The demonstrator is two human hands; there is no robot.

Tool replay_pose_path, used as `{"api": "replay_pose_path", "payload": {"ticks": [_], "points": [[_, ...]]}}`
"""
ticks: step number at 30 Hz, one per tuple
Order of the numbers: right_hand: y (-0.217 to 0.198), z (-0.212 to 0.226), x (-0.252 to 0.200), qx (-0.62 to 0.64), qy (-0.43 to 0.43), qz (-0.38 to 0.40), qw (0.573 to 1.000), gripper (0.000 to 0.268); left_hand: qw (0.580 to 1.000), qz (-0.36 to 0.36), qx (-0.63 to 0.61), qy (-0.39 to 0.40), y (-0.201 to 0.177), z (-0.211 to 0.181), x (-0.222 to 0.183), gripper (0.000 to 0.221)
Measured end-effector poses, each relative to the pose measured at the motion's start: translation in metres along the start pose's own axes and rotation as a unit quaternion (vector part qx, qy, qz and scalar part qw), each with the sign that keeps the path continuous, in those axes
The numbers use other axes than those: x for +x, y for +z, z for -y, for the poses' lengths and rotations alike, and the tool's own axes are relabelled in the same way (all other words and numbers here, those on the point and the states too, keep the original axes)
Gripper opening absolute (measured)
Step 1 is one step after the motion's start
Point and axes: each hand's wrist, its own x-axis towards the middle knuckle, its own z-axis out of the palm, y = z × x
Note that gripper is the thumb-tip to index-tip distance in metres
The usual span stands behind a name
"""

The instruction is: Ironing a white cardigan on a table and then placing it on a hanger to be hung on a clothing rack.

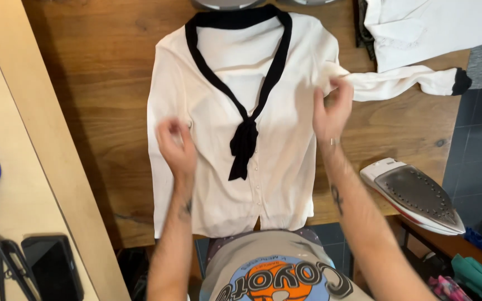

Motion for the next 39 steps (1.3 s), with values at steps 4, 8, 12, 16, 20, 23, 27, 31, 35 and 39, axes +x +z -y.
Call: {"api": "replay_pose_path", "payload": {"ticks": [4,8,12,16,20,23,27,31,35,39], "points": [[-0.054,-0.011,-0.128,0.001,0.140,0.017,0.990,0.029,0.997,0.033,0.029,-0.060,-0.049,0.015,-0.128,0.013],[-0.104,-0.047,-0.223,-0.151,0.265,0.149,0.941,0.032,0.983,0.087,0.128,-0.094,-0.082,0.028,-0.196,0.033],[-0.123,-0.056,-0.266,-0.205,0.292,0.250,0.900,0.035,0.969,0.120,0.207,-0.060,-0.098,0.032,-0.207,0.055],[-0.115,-0.059,-0.286,-0.204,0.243,0.280,0.906,0.036,0.967,0.114,0.216,-0.069,-0.102,0.038,-0.210,0.054],[-0.111,-0.079,-0.303,-0.060,0.320,0.214,0.921,0.025,0.969,0.139,0.165,-0.117,-0.105,0.059,-0.223,0.017],[-0.119,-0.087,-0.312,0.068,0.382,0.137,0.911,0.021,0.960,0.156,0.089,-0.216,-0.115,0.070,-0.230,0.016],[-0.143,-0.061,-0.291,0.188,0.401,0.078,0.893,0.020,0.928,0.157,0.015,-0.337,-0.112,0.103,-0.244,0.024],[-0.148,-0.095,-0.282,0.212,0.384,0.084,0.895,0.021,0.892,0.109,-0.117,-0.423,-0.096,0.123,-0.254,0.016],[-0.156,-0.134,-0.306,0.147,0.374,0.116,0.908,0.033,0.904,0.105,-0.040,-0.411,-0.109,0.120,-0.277,0.022],[-0.148,-0.139,-0.307,0.202,0.402,0.087,0.889,0.043,0.934,0.094,0.158,-0.307,-0.102,0.154,-0.281,0.027]]}}
